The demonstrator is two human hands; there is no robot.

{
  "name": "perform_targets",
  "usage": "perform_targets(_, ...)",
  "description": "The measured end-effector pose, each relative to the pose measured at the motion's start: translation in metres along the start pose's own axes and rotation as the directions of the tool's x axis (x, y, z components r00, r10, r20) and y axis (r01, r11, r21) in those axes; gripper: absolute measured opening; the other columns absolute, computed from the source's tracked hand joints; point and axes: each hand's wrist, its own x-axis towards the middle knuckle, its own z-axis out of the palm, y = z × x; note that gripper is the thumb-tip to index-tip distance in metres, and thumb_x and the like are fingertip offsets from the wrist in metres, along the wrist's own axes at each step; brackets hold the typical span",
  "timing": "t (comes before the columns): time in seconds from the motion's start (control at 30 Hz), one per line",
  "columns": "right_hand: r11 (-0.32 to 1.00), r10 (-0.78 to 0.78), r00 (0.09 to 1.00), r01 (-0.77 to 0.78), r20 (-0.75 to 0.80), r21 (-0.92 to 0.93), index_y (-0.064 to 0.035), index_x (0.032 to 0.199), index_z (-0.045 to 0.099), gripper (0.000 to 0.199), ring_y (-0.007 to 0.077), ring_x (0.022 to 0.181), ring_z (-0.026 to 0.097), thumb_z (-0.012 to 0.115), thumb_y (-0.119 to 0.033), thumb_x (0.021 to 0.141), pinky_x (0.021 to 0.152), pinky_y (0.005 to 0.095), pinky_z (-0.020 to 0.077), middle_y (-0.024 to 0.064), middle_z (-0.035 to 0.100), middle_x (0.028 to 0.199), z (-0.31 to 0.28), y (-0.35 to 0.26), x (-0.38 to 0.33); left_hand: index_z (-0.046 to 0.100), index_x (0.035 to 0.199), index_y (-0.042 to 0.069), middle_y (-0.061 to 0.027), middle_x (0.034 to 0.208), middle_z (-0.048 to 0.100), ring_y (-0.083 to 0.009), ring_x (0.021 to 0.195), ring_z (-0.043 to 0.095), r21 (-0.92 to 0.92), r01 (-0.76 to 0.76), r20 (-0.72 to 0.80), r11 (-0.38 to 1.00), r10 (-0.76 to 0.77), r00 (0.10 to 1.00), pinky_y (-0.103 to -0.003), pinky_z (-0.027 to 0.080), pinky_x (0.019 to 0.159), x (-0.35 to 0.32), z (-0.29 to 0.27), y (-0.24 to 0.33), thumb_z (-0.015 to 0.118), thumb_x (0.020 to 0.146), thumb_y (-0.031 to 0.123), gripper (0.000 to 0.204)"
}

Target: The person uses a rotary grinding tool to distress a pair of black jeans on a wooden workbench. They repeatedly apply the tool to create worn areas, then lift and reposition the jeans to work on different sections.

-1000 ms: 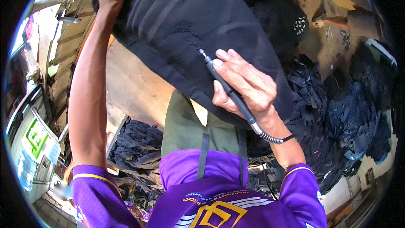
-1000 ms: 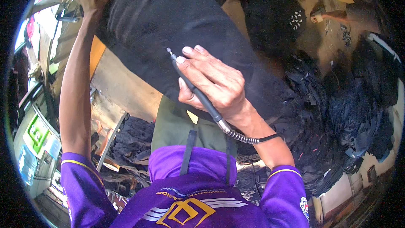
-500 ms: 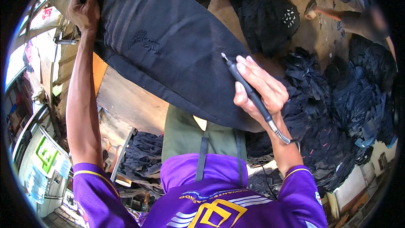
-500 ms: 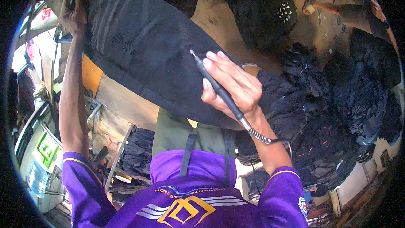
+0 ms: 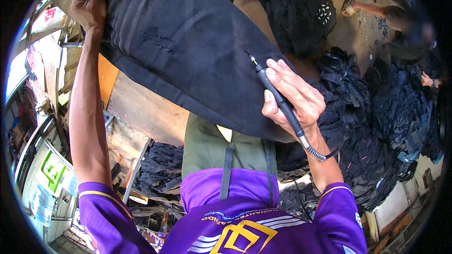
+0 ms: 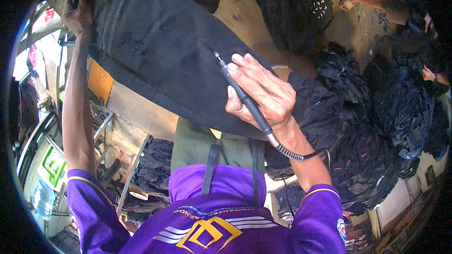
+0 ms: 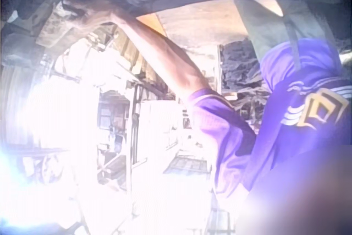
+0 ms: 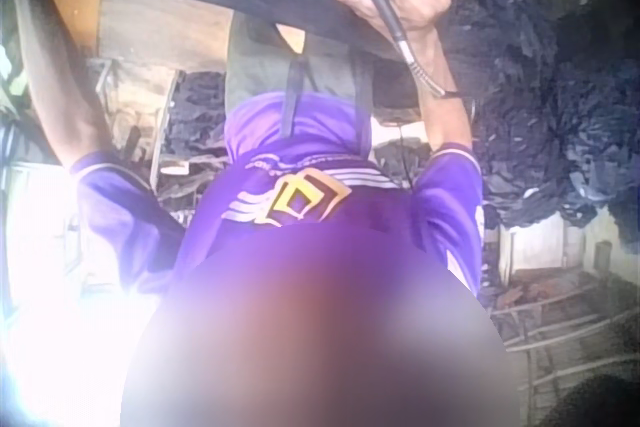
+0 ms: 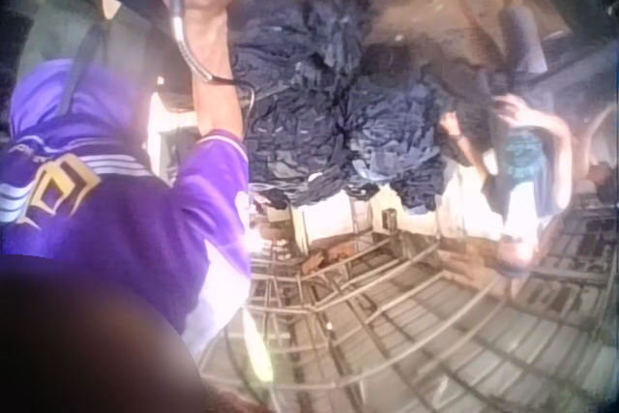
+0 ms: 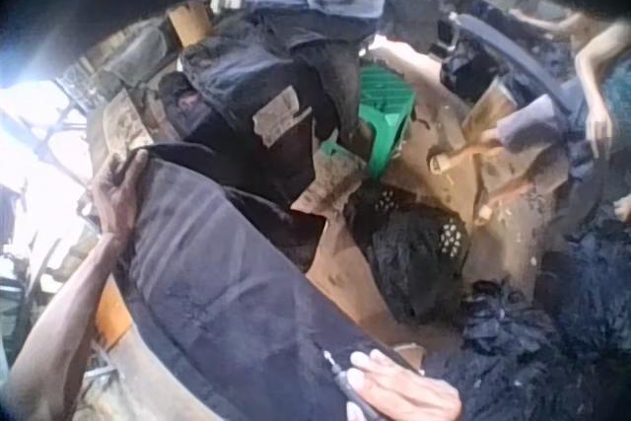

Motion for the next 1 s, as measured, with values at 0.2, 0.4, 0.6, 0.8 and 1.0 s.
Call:
perform_targets(0.2, 0.999, 0.032, 0.999, -0.032, 0.018, -0.011, 0.0031, 0.111, 0.083, 0.04, 0.0376, 0.107, 0.083, 0.081, -0.001, 0.071, 0.101, 0.0446, 0.0668, 0.0226, 0.082, 0.11, -0.007, 0.0, -0.01, 0.084, 0.114, 0.003, -0.0137, 0.101, 0.084, -0.0201, 0.091, 0.073, -0.04, -0.042, -0.017, 0.998, 0.042, 0.999, -0.034, 0.055, 0.089, 0.001, 0.003, -0.001, 0.084, 0.095, 0.06, 0.06)
perform_targets(0.4, 0.999, 0.041, 0.999, -0.041, 0.016, -0.017, 0.0032, 0.113, 0.083, 0.041, 0.0383, 0.107, 0.082, 0.08, 0.0, 0.072, 0.101, 0.0449, 0.0666, 0.0224, 0.082, 0.111, -0.014, -0.002, -0.017, 0.084, 0.118, 0.003, -0.0145, 0.108, 0.084, -0.019, 0.099, 0.074, -0.008, 0.059, 0.05, 0.998, -0.059, 0.997, -0.034, 0.055, 0.092, 0.002, 0.001, -0.003, 0.084, 0.096, 0.057, 0.058)
perform_targets(0.6, 0.998, 0.05, 0.997, -0.049, -0.052, 0.029, 0.0062, 0.115, 0.08, 0.036, 0.037, 0.105, 0.083, 0.08, -0.001, 0.079, 0.101, 0.0478, 0.0667, 0.0223, 0.082, 0.108, -0.01, 0.005, -0.01, 0.085, 0.117, 0.004, -0.0135, 0.099, 0.083, -0.0195, 0.089, 0.072, -0.037, -0.038, -0.007, 0.999, 0.038, 0.999, -0.036, 0.055, 0.085, 0.002, 0.002, -0.002, 0.084, 0.097, 0.054, 0.054)
perform_targets(0.8, 1.0, 0.021, 0.998, -0.021, -0.052, -0.009, 0.0058, 0.112, 0.082, 0.035, 0.0374, 0.107, 0.083, 0.081, -0.001, 0.078, 0.101, 0.0462, 0.0667, 0.0223, 0.083, 0.109, -0.007, 0.007, -0.007, 0.085, 0.108, 0.003, -0.0116, 0.091, 0.082, -0.0187, 0.083, 0.071, -0.004, -0.019, -0.007, 1.0, 0.019, 1.0, -0.035, 0.055, 0.082, 0.003, 0.001, -0.005, 0.084, 0.094, 0.061, 0.06)
perform_targets(1.0, 0.999, 0.033, 0.999, -0.034, -0.041, -0.013, 0.0055, 0.112, 0.082, 0.038, 0.0383, 0.107, 0.082, 0.08, 0.0, 0.075, 0.101, 0.0461, 0.0667, 0.0227, 0.083, 0.108, -0.011, 0.004, -0.014, 0.086, 0.1, 0.004, -0.0079, 0.084, 0.079, -0.016, 0.078, 0.066, -0.032, 0.053, 0.015, 0.998, -0.052, 0.999, -0.035, 0.053, 0.078, 0.003, 0.002, -0.003, 0.085, 0.092, 0.063, 0.059)
